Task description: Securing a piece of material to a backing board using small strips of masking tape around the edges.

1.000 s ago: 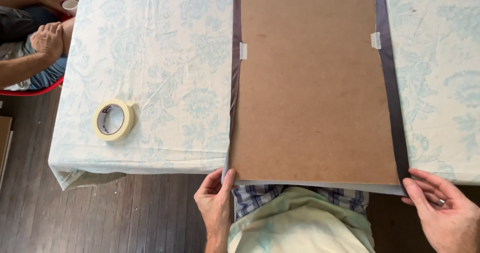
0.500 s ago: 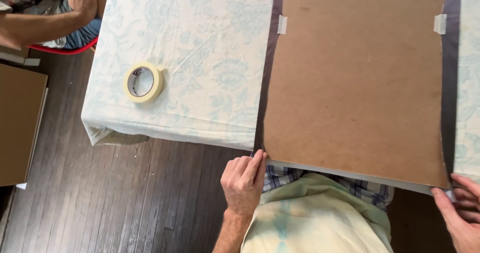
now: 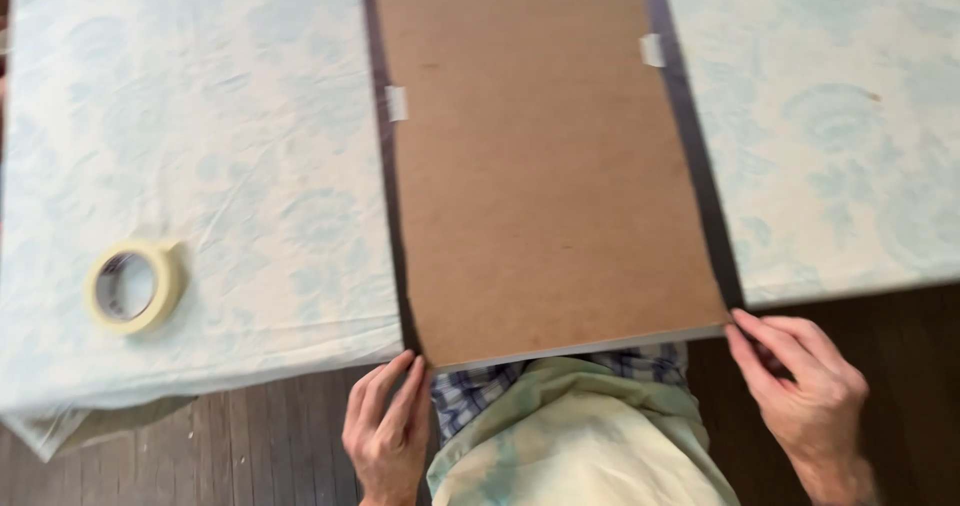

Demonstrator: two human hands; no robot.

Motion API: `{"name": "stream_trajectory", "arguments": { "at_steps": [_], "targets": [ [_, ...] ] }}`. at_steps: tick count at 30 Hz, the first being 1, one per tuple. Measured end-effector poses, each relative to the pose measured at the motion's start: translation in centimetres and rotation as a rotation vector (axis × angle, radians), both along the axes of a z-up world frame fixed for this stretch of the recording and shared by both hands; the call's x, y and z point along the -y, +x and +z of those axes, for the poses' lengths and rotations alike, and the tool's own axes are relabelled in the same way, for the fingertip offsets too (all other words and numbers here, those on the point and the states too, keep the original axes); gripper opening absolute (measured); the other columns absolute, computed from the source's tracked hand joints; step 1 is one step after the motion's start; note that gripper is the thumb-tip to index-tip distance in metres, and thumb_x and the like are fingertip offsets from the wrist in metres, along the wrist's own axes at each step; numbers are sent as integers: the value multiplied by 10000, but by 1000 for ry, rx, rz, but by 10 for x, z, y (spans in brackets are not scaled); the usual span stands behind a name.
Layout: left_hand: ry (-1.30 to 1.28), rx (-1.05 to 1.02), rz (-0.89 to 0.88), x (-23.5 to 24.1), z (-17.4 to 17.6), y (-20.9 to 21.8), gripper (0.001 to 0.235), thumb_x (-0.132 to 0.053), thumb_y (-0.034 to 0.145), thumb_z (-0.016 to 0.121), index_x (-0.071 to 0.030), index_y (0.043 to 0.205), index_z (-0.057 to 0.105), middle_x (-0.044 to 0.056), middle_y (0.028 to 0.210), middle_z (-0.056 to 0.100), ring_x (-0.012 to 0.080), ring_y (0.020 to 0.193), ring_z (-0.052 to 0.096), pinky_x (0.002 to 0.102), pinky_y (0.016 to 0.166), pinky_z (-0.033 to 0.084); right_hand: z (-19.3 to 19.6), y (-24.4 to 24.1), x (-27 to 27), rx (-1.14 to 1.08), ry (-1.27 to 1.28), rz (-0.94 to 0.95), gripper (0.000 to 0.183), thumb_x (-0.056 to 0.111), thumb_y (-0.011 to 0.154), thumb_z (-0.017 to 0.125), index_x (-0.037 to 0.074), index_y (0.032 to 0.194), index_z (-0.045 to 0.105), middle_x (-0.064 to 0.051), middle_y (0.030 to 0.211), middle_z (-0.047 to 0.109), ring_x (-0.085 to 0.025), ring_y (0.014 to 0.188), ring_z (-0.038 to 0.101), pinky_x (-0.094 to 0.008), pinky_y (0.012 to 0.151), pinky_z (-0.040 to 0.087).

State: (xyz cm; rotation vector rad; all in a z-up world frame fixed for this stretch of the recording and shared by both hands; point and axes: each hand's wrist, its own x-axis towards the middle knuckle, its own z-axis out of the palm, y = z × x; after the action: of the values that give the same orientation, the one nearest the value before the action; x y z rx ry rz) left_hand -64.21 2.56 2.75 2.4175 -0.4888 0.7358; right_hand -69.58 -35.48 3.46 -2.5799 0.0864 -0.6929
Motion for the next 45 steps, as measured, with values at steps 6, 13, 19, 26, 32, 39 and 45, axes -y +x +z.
{"name": "stream_trajectory", "arguments": {
  "at_steps": [6, 13, 19, 26, 32, 39, 45],
  "targets": [
    [22, 6, -18, -3, -12, -5, 204, -21, 889, 806, -20, 1087, 758, 137, 1128, 734, 271, 944, 714, 382, 866, 595, -7, -6, 17, -42, 38, 113, 245, 61, 907, 799, 23, 1147, 773, -44, 949, 633, -86, 581, 517, -213, 624, 535],
    [48, -101, 67, -11, -25, -16, 274, -23, 921, 727, -95, 1185, 745, 101, 1153, 696, 242, 1024, 696, 418, 909, 567, -17, -6, 30, -76, 210, 159, 203, 15, 973, 637, 5, 1137, 757, -169, 1222, 621, -202, 978, 658, -272, 881, 600],
    [84, -98, 41, -16, -27, -18, 316, -88, 892, 796, -83, 1203, 741, 133, 1248, 694, 242, 1080, 696, 405, 948, 581, -12, -1, 29, -92, 157, 142, 246, -103, 901, 658, 41, 1069, 765, -115, 1151, 677, -225, 1082, 671, -293, 929, 592],
    [244, 6, -45, -27, -30, -12, 318, -74, 916, 812, -68, 1224, 731, 105, 1261, 702, 235, 1011, 699, 366, 932, 582, -20, -1, 42, -80, -4, 230, 288, -90, 892, 725, 65, 1134, 743, -78, 1128, 640, -226, 1037, 623, -332, 969, 552],
    [287, 90, -98, -35, -34, -8, 258, -116, 925, 811, -80, 1175, 756, 109, 1202, 706, 247, 971, 681, 380, 909, 575, -35, -4, 48, -119, 161, 255, 467, 19, 788, 853, 60, 1165, 580, -123, 1205, 596, -202, 1027, 634, -247, 826, 604],
    [222, 4, -108, -15, -19, 0, 386, -249, 856, 867, -83, 1176, 728, 110, 1204, 732, 267, 1082, 692, 425, 961, 547, -32, -6, 34, -9, 170, 187, 365, 78, 811, 868, 36, 1124, 685, -123, 1117, 614, -150, 810, 632, -232, 762, 613],
    [221, 85, -160, -12, -19, 4, 198, -57, 942, 753, -73, 1139, 752, 102, 1220, 736, 244, 1033, 705, 372, 921, 567, -27, -3, 28, 83, 89, 205, 179, -38, 876, 807, 10, 1043, 762, -101, 987, 638, -176, 837, 644, -247, 765, 593]
  ]
}}
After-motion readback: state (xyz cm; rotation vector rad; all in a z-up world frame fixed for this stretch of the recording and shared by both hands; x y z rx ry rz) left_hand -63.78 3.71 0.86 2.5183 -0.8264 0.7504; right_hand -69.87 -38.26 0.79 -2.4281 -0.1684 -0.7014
